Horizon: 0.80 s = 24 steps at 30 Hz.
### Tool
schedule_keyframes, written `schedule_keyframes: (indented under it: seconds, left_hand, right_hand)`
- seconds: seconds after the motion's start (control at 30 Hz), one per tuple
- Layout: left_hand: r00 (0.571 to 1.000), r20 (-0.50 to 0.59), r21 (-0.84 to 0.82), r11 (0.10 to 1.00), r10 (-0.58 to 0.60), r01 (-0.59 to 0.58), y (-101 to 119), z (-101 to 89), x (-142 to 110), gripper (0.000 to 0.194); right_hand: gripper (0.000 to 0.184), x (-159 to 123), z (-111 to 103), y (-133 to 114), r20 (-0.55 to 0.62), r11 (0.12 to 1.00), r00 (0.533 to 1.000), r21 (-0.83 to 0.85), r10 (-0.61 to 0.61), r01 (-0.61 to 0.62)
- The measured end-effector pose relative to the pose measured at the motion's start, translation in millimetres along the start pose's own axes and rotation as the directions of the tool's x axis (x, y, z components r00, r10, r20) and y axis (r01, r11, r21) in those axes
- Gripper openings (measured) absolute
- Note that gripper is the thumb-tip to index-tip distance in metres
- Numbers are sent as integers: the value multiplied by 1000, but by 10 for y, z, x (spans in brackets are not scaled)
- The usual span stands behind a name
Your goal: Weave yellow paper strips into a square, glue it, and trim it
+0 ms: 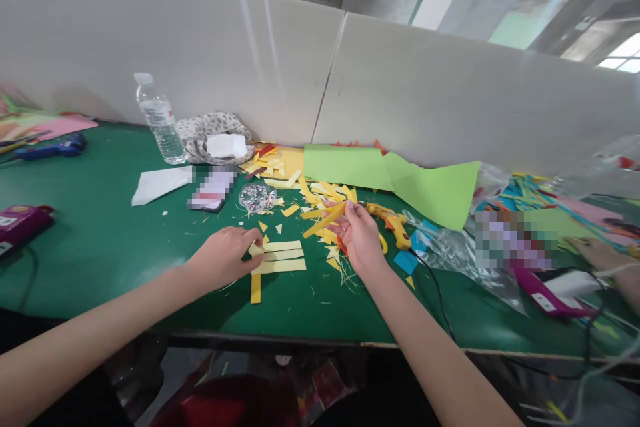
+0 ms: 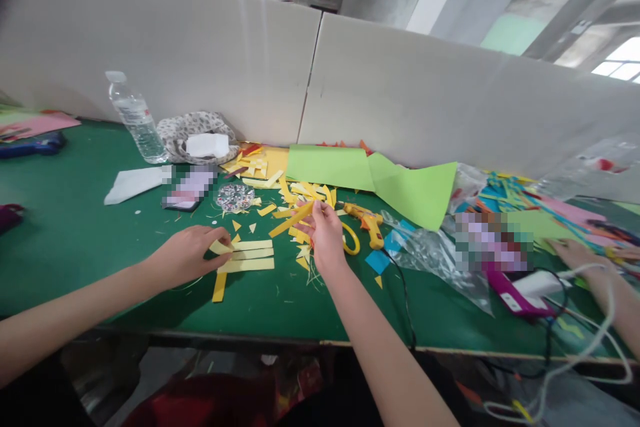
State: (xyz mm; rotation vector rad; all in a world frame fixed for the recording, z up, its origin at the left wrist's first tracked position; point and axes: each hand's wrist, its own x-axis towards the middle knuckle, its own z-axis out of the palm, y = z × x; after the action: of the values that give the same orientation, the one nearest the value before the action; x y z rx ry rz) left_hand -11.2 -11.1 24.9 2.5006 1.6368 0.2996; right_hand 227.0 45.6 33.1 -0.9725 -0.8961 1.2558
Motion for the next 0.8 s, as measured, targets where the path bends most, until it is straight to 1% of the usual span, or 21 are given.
schedule_keyframes:
  seconds: [0.1,0.2,0.27,0.37,0.47,0.57,0.67,0.8]
  left_hand:
    - [1000,11,-9,1000,-13,13,12,-2,8,25]
    - [1000,-13,-36,999,-7,7,0,19,4,24]
    - [999,-51,-37,999,11,-13,-8,33,-2,22]
    - [997,-77,-14,1000,27,-28,-7,37,-10,19]
    - [998,-58,-13,1000,18,-19,-5,29,-14,20]
    - [1000,-12,-41,999,-16,16,-24,22,-15,22]
    - [998,41,-94,994,-53,56,-46,8,-9,24]
    - [993,95,-173,981,-77,93,-56,0,13,25]
  right_hand:
    - [27,-37,25,-22,-14,1000,1000,-18,12,-12]
    - [27,-121,65,-48,-6,993,998,-97,68,-69]
    - [27,-195,93,-59,23,979,994,-176,108,-103]
    - [28,-302,126,-61,82,954,987,-277,141,-114]
    - [29,-374,148,-27,119,940,983,-330,138,-92]
    - [28,-412,182,64,181,944,975,-325,127,-63]
    - [23,-437,236,198,245,936,963,-352,109,-16]
    - [14,-462,303,359,327,888,940,-456,100,64]
